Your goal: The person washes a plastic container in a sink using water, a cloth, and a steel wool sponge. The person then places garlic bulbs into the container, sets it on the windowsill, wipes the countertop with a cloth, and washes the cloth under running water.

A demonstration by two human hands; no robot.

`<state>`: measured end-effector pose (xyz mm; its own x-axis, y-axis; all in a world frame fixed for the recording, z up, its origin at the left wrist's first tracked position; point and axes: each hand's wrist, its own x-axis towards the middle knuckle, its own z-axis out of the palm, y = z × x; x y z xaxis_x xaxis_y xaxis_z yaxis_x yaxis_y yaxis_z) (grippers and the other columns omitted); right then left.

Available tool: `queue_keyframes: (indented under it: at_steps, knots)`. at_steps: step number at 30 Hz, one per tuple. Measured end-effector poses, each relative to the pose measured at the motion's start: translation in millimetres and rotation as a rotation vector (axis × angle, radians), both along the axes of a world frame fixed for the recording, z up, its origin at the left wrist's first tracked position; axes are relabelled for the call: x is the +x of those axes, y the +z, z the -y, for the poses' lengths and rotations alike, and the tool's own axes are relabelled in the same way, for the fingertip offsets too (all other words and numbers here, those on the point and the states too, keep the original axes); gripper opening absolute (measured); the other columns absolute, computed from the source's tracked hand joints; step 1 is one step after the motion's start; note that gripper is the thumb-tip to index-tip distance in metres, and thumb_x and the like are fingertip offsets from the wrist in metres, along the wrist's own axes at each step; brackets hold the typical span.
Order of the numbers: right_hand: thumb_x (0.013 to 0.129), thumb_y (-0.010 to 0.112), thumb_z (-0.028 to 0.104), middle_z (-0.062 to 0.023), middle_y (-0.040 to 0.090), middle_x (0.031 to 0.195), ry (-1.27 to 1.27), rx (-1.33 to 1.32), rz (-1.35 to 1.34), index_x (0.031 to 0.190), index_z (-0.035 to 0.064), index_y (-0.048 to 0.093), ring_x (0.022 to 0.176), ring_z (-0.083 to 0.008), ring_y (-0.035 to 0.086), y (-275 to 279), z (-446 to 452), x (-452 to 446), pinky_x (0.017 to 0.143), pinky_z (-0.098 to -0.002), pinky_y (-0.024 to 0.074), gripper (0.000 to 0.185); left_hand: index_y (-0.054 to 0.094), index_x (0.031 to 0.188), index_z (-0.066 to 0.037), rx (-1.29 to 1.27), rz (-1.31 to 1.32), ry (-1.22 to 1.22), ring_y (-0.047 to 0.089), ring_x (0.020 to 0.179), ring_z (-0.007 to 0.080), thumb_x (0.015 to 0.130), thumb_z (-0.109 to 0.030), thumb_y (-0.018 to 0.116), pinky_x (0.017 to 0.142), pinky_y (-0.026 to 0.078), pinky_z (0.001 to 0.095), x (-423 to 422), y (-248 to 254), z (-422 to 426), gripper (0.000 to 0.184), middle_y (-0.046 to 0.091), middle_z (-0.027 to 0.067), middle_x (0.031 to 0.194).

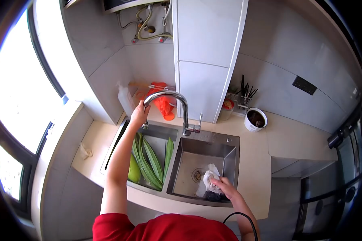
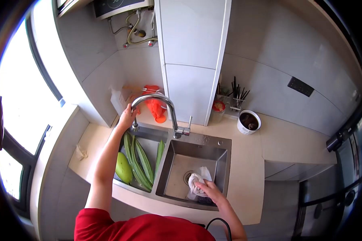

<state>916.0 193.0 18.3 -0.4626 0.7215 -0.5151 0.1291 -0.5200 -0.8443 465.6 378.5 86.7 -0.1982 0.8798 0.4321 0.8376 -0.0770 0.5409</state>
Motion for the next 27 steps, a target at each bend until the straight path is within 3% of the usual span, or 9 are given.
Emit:
queue_keyframes:
  at_steps: [5, 7, 9, 11, 13, 14, 18, 23, 27]
  knots:
    - [0.088, 0.058, 0.031, -0.006, 0.065, 0.082, -0.399, 0.123, -0.339, 0.094, 0.0034, 0.064, 0.075, -0.0137, 0.062, 30, -15, -47, 0.06, -0.0244, 0.0472, 0.029, 0.043, 0.108, -0.007, -0.057, 0.025, -0.026, 0.058, 0.085, 0.0424, 0.087, -0.031, 0.052, 0.072, 0.046, 0.0497, -12, 3, -45, 0.033, 0.061, 0.0218, 0.09]
    - [0.091, 0.055, 0.027, -0.0004, 0.063, 0.081, -0.017, 0.785, 0.723, 0.092, 0.003, 0.064, 0.072, -0.0083, 0.059, 49, -29, -81, 0.06, -0.0227, 0.0443, 0.025, 0.043, 0.109, -0.008, -0.032, 0.008, -0.05, 0.058, 0.085, 0.0418, 0.087, -0.031, 0.052, 0.071, 0.046, 0.05, -19, -5, -55, 0.033, 0.061, 0.021, 0.089]
    - [0.091, 0.055, 0.025, 0.003, 0.06, 0.079, -0.328, 0.343, 0.023, 0.095, 0.0017, 0.064, 0.071, -0.0047, 0.054, 47, -35, -90, 0.061, -0.0208, 0.0428, 0.025, 0.043, 0.105, -0.007, -0.051, -0.03, -0.06, 0.059, 0.082, 0.0401, 0.087, -0.032, 0.053, 0.068, 0.047, 0.0502, -21, 0, -54, 0.032, 0.061, 0.0202, 0.087]
    - [0.091, 0.055, 0.028, 0.002, 0.061, 0.082, -0.445, 0.513, -0.158, 0.097, 0.001, 0.062, 0.075, -0.0065, 0.054, 56, -48, -95, 0.067, -0.0225, 0.0443, 0.029, 0.043, 0.101, -0.007, 0.056, -0.008, -0.11, 0.059, 0.081, 0.0396, 0.087, -0.03, 0.053, 0.067, 0.047, 0.0506, -20, 0, -45, 0.029, 0.061, 0.0204, 0.084]
    - [0.092, 0.054, 0.028, 0.0012, 0.062, 0.081, -0.288, 0.758, 0.371, 0.099, 0.0017, 0.062, 0.075, -0.0067, 0.055, 66, -75, -102, 0.07, -0.0235, 0.045, 0.029, 0.042, 0.098, -0.006, 0.06, -0.035, -0.131, 0.058, 0.08, 0.0398, 0.088, -0.03, 0.053, 0.066, 0.047, 0.0507, -23, -1, -39, 0.028, 0.06, 0.0208, 0.083]
    - [0.092, 0.054, 0.028, -0.001, 0.062, 0.087, -0.294, 0.683, 0.313, 0.104, 0.0019, 0.059, 0.08, -0.0084, 0.056, 77, -87, -104, 0.074, -0.0242, 0.0451, 0.029, 0.042, 0.098, -0.006, 0.039, -0.037, -0.148, 0.058, 0.08, 0.0398, 0.088, -0.03, 0.053, 0.066, 0.047, 0.0508, -25, 2, -36, 0.028, 0.06, 0.0207, 0.083]
    - [0.089, 0.055, 0.018, -0.0105, 0.059, 0.107, -0.316, 1.099, 0.376, 0.119, 0.0002, 0.046, 0.097, -0.0163, 0.055, 181, -142, -123, 0.086, -0.0304, 0.0429, 0.036, 0.043, 0.097, -0.005, 0.041, -0.029, -0.173, 0.059, 0.081, 0.0392, 0.088, -0.03, 0.052, 0.066, 0.047, 0.0507, -26, 1, -30, 0.028, 0.06, 0.0199, 0.083]
    - [0.085, 0.061, 0.014, -0.0103, 0.057, 0.104, -0.421, 1.855, 0.727, 0.115, 0.0028, 0.047, 0.097, -0.0204, 0.054, 346, -238, -161, 0.086, -0.0316, 0.0423, 0.035, 0.043, 0.099, -0.005, 0.022, -0.012, -0.172, 0.058, 0.079, 0.0402, 0.088, -0.03, 0.053, 0.066, 0.046, 0.05, -27, 4, -29, 0.029, 0.059, 0.0208, 0.081]
    - [0.083, 0.063, 0.016, -0.0138, 0.052, 0.117, -0.577, 1.976, 0.816, 0.116, 0.0071, 0.049, 0.108, -0.0287, 0.051, 449, -282, -200, 0.092, -0.0351, 0.0408, 0.037, 0.042, 0.1, -0.006, -0.04, -0.033, -0.174, 0.059, 0.088, 0.0379, 0.086, -0.033, 0.055, 0.069, 0.05, 0.0494, -29, 1, -36, 0.033, 0.062, 0.0178, 0.089]
